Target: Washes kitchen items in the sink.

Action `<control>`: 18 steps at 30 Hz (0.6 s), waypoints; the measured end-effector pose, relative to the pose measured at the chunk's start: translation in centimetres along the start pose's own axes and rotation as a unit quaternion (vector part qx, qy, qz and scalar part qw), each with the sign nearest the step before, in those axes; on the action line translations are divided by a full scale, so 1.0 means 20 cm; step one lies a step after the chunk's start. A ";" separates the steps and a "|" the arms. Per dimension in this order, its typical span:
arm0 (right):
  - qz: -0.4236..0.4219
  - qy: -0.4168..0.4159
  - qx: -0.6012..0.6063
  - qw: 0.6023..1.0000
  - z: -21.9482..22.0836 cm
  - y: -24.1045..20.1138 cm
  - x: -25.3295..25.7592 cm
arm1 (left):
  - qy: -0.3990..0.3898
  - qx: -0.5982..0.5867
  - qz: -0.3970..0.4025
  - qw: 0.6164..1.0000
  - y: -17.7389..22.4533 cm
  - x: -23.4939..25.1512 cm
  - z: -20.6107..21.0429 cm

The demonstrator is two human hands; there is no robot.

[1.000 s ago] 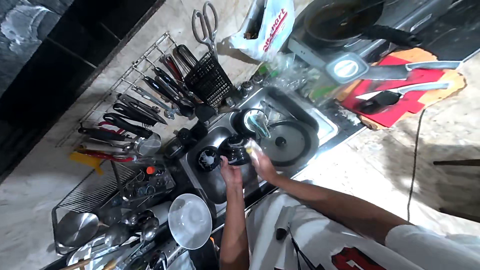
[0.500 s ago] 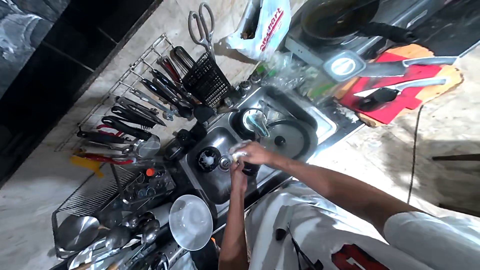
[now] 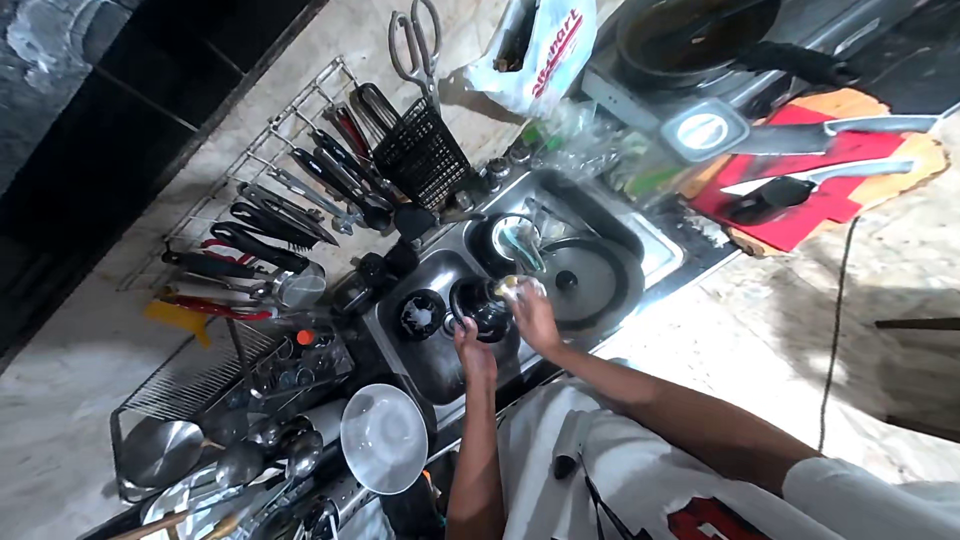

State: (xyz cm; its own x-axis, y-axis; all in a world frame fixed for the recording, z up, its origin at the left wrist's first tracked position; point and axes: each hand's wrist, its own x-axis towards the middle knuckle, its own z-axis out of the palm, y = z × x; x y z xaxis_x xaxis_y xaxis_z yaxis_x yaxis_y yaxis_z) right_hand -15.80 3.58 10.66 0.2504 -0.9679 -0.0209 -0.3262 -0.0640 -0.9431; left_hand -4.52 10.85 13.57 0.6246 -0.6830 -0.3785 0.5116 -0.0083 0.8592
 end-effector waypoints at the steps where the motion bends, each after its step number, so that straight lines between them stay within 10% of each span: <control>1: -0.025 -0.016 -0.007 1.000 -0.01 -0.02 -0.01 | -0.002 0.008 0.000 1.000 -0.01 0.01 -0.01; 10: -0.038 -0.150 -0.077 0.985 -0.09 -0.05 0.07 | 0.007 0.067 0.019 0.998 0.13 0.04 -0.08; 18: -0.010 -0.100 -0.075 0.992 -0.09 -0.03 0.13 | 0.010 0.031 -0.005 0.999 0.12 0.04 -0.04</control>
State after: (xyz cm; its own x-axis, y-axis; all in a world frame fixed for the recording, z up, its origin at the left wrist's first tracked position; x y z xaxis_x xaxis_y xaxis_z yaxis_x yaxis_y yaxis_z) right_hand -16.50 0.62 11.72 0.4294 -0.8994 -0.0822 -0.4471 -0.1326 -0.8846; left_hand -2.42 10.88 15.12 0.6323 -0.6678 -0.3927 0.4798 -0.0604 0.8753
